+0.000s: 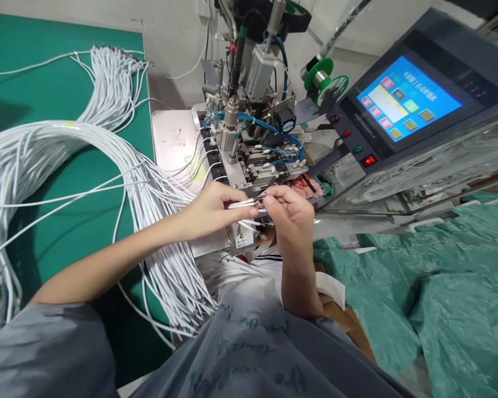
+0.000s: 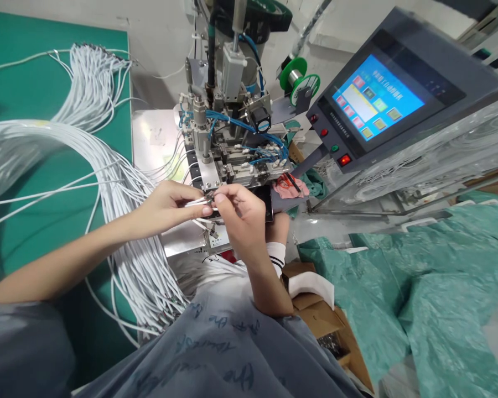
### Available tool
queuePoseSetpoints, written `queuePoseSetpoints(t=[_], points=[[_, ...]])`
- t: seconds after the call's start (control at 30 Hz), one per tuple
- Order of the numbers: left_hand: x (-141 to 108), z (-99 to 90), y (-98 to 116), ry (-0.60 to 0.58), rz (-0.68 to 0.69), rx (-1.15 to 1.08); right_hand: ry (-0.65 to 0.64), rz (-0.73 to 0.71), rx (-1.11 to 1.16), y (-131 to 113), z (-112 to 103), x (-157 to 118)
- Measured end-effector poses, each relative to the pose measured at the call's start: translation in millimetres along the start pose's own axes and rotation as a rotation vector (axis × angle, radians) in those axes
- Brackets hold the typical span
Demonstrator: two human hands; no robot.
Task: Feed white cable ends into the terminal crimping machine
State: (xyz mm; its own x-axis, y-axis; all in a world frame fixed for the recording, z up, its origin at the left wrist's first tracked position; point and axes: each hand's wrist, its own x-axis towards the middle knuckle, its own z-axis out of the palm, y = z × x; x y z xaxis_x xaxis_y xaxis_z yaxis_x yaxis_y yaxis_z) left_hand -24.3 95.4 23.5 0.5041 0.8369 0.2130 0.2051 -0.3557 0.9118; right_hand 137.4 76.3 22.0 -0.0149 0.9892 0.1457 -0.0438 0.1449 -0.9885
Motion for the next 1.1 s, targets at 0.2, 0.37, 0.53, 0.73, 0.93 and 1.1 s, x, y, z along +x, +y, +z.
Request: queuePoseSetpoints(t=[0.2, 0.37, 0.53, 0.73, 0.93, 1.1], points=[[0.6, 1.9, -3.6, 0.112, -0.016, -0.064, 0.051, 0.039, 0.078, 6.6, 1.5, 1.3], [0.0, 3.8, -2.5, 0.147, -0.039, -0.141, 0.061, 0.058, 0.119, 8.0, 2.3, 2.3], [-1.2, 3.0, -0.9, 0.121, -0.016, -0.114, 0.077, 0.136, 0.204, 5.0, 4.1, 0.2], [-2.3, 1.1, -0.7, 0.086, 0.025, -0.072, 0.072, 0.171, 0.228, 3.6, 5.2, -0.6], [-2.2, -0.2, -0.1, 0.056, 0.009, -0.094, 0.055, 0.189, 0.235, 7.8, 4.0, 2.0], [-1.8, -0.5, 0.4, 0.040, 0.000, -0.133, 0.029, 0.168, 0.244, 9.9, 3.1, 1.2]])
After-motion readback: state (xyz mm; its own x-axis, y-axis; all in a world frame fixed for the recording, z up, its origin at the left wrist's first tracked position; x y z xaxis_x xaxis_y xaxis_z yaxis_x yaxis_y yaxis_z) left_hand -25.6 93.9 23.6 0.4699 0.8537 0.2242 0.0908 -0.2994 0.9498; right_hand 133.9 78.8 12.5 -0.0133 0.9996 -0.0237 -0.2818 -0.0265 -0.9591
